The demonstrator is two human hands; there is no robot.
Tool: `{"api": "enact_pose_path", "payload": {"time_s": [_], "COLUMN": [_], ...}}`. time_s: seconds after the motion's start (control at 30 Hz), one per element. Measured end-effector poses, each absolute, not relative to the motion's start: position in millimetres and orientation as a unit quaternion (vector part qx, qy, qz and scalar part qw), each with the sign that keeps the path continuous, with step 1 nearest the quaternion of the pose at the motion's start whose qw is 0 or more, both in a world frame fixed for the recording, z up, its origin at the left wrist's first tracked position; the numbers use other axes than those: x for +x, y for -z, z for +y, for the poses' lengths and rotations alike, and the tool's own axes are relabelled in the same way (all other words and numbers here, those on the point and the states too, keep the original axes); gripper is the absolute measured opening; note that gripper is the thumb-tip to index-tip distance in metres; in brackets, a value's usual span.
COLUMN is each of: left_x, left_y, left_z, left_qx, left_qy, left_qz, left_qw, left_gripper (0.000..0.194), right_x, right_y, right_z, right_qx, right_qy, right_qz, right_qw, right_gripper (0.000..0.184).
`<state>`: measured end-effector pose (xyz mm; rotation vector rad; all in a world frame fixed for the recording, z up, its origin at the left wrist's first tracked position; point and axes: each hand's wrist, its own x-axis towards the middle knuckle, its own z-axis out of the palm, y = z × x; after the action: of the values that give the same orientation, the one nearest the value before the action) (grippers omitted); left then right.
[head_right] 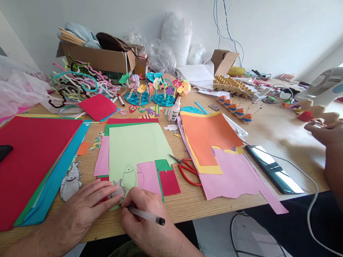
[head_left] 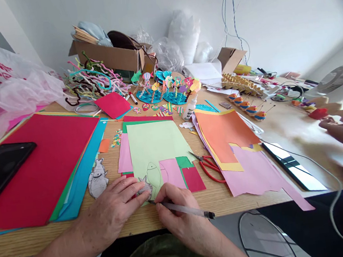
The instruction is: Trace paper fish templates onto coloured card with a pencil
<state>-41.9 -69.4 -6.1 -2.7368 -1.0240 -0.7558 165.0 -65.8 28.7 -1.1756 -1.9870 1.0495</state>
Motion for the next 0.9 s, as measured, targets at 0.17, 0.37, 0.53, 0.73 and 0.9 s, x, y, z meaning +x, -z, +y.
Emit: {"api": "enact_pose_path", "payload": {"time_s": [0.17, 0.37, 0.53, 0.73, 0.9], "left_x": [-42.3, -42.7, -42.9, -42.5, -42.2], "left_y": [5.3, 6.4, 5.3, 3.9, 2.5], "left_z": [-69.9, -70.4, -69.8, -69.5, -69.9], "left_qx": [-0.907, -0.908, -0.911, -0.907, -0.907], "left_qy": [0.246, 0.243, 0.24, 0.242, 0.239], "left_qz": [-0.336, -0.336, -0.331, -0.34, -0.341], "left_qw": [0.069, 0.065, 0.06, 0.056, 0.061], "left_gripper": [0.043, 0.042, 0.039, 0.04, 0.042], "right_x": [165.5, 165.0, 164.4, 167.3, 166.6], "right_y": [-28.0, -27.7, -26.6, -25.9, -26.9], "right_z": [-66.8, -67.5, -66.9, -64.0, -63.7], "right_qx": [-0.441, -0.444, -0.443, -0.446, -0.441], "right_qy": [-0.394, -0.397, -0.399, -0.423, -0.419], "right_qz": [-0.75, -0.746, -0.745, -0.724, -0.734], "right_qw": [0.296, 0.298, 0.3, 0.312, 0.302], "right_gripper": [0.009, 0.009, 0.009, 0.009, 0.009]}}
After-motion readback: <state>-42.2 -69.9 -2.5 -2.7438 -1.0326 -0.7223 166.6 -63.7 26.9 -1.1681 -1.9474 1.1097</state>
